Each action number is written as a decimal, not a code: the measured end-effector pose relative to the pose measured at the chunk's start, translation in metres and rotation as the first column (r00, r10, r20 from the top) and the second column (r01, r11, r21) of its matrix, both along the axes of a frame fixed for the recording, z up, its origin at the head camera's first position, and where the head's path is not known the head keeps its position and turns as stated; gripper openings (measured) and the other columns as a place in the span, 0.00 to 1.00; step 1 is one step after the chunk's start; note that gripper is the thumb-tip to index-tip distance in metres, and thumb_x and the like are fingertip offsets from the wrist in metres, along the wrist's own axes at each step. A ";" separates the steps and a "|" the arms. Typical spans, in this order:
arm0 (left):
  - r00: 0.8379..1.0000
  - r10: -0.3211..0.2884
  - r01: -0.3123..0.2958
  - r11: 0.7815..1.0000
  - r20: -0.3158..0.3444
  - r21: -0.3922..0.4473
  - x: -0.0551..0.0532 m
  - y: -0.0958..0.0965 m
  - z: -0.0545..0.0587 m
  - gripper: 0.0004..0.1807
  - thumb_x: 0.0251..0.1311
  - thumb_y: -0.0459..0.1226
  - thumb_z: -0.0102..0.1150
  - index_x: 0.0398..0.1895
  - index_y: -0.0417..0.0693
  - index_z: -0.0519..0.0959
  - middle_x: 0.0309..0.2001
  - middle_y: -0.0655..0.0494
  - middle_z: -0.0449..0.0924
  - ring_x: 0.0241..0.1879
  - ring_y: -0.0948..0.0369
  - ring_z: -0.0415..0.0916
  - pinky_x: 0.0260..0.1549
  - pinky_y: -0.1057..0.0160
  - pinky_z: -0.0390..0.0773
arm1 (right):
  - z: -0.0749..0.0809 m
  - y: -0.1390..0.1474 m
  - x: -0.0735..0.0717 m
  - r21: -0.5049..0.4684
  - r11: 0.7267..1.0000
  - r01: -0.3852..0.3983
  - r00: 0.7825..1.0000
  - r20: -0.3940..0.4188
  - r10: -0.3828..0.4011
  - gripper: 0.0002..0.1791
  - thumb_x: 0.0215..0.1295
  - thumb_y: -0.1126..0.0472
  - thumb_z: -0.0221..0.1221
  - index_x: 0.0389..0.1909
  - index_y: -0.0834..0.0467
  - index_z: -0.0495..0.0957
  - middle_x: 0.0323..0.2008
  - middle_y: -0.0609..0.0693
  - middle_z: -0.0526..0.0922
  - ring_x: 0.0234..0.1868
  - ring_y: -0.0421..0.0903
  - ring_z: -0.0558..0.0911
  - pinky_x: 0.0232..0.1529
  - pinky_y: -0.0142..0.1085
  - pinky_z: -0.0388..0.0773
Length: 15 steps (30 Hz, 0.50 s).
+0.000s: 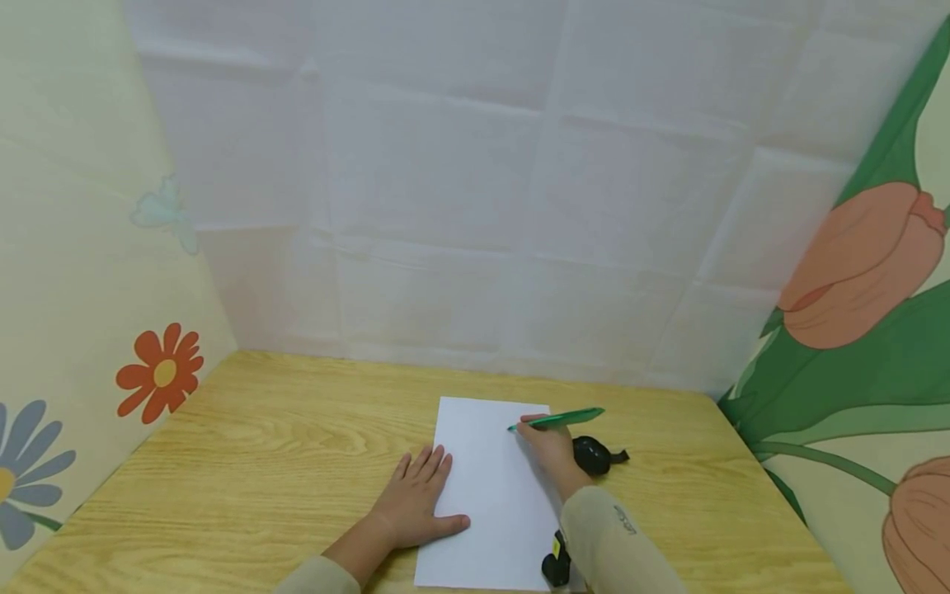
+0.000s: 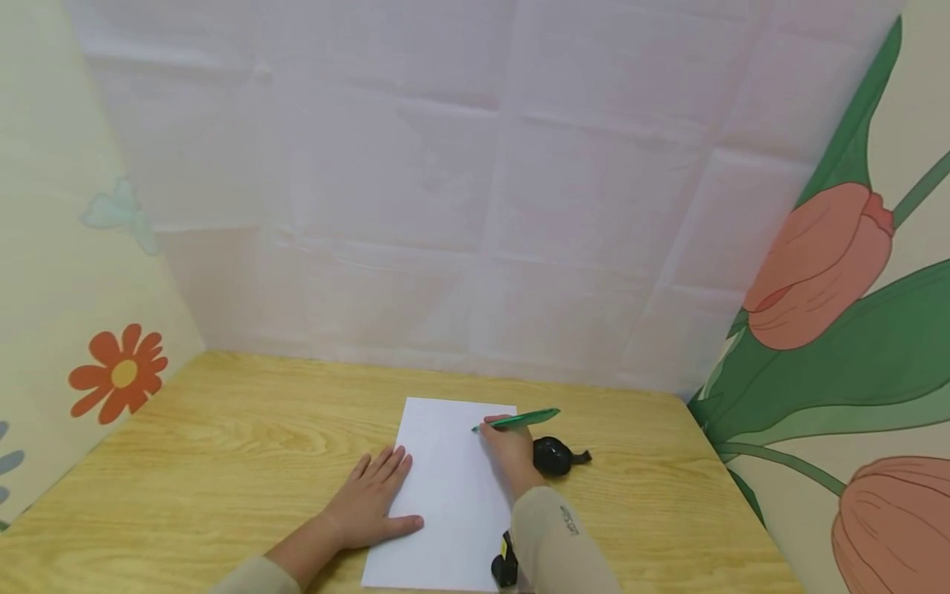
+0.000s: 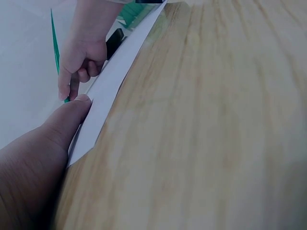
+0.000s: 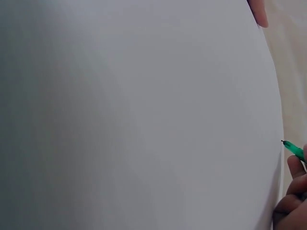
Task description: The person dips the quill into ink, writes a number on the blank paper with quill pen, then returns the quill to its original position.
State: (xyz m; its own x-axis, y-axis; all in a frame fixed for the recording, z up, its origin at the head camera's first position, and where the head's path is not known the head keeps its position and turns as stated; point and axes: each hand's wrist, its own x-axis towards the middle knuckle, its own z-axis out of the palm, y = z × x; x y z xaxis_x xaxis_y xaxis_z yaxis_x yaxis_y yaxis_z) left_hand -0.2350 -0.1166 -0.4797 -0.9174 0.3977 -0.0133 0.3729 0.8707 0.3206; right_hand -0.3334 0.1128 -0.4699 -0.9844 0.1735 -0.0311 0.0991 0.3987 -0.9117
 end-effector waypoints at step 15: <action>1.000 0.002 -0.002 1.000 -0.001 0.001 0.000 0.000 0.001 0.57 0.56 0.72 0.49 0.75 0.38 0.56 0.77 0.40 0.50 0.78 0.44 0.44 0.73 0.37 0.44 | -0.003 -0.001 -0.003 0.012 1.000 -0.012 1.000 -0.013 0.012 0.13 0.59 0.61 0.66 0.41 0.64 0.85 0.43 0.59 0.87 0.49 0.55 0.83 0.52 0.45 0.79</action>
State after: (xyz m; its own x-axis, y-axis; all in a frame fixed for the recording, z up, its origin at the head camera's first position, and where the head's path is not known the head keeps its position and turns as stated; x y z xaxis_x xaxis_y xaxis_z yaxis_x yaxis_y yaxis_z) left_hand -0.2347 -0.1165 -0.4787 -0.9182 0.3960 -0.0118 0.3715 0.8711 0.3213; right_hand -0.3361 0.1114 -0.4732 -0.9867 0.1617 -0.0161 0.0822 0.4110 -0.9079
